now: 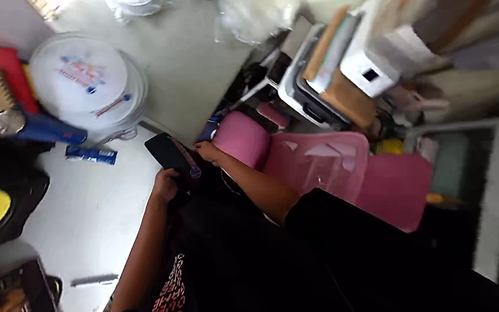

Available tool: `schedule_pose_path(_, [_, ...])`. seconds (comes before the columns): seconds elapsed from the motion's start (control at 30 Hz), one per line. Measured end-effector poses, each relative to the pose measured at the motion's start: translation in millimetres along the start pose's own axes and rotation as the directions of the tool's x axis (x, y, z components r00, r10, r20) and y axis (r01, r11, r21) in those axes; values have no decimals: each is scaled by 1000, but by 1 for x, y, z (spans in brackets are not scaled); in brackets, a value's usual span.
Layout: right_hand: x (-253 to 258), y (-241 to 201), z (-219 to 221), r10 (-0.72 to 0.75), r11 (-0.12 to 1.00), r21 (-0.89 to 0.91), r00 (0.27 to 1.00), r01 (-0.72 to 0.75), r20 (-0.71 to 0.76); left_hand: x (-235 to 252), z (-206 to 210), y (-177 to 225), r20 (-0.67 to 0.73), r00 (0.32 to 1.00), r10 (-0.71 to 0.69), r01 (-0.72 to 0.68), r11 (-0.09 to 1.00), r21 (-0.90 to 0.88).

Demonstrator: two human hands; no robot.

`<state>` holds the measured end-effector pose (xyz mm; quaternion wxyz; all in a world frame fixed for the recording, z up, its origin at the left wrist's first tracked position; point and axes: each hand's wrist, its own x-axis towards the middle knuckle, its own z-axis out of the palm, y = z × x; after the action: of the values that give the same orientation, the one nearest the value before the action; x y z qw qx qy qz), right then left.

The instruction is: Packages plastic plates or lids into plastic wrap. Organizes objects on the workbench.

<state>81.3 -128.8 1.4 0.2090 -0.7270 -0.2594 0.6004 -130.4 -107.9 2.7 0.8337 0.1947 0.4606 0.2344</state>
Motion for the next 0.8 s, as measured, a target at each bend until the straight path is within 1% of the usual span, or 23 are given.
schedule_pose_path(0.03, [-8, 8, -7, -19, 999, 37, 1000, 18, 12, -1, 3, 1, 36, 999, -16, 14, 999, 45])
schedule_pose_path(0.07, [-19, 15, -14, -39, 998, 44, 999, 39, -10, -1, 6, 0, 64, 997, -43, 38, 996, 81])
schedule_pose_path(0.17, [-53, 29, -41, -79, 997, -7, 978, 79, -191, 2, 22, -5, 133, 982, -134, 115, 983, 140])
schedule_pose_path(0.2, [-61, 35, -52, -85, 996, 2, 967, 88, -242, 3, 31, -4, 149, 977, -153, 129, 979, 161])
schedule_pose_path(0.23, [-69, 41, -62, -81, 995, 38, 953, 96, -291, 5, 41, -3, 153, 975, -163, 133, 973, 189])
schedule_pose_path(0.3, [-84, 51, -82, -40, 975, 188, 930, 116, -364, 13, 65, 2, 130, 979, -160, 123, 959, 254])
schedule_pose_path(0.4, [-102, 60, -118, 17, 894, 403, 886, 194, -463, 41, 110, 13, 77, 991, -114, 84, 944, 318])
schedule_pose_path(0.5, [-95, 68, -150, 29, 820, 501, 854, 277, -520, 84, 157, 29, 135, 990, -36, -8, 948, 317])
schedule_pose_path(0.57, [-86, 61, -163, 27, 791, 528, 844, 310, -536, 109, 195, 49, 155, 986, 55, -94, 962, 256])
schedule_pose_path(0.63, [-73, 50, -175, 20, 798, 503, 819, 332, -573, 139, 228, 72, 143, 977, 160, -186, 964, 190])
schedule_pose_path(0.7, [-57, 36, -187, 15, 824, 460, 798, 332, -602, 173, 254, 89, 87, 969, 233, -243, 960, 141])
schedule_pose_path(0.77, [-33, 14, -199, -22, 848, 410, 797, 335, -604, 218, 268, 105, 57, 966, 254, -258, 961, 95])
schedule_pose_path(0.8, [-19, 4, -204, -57, 864, 372, 800, 339, -597, 239, 268, 109, 47, 973, 226, -230, 968, 104])
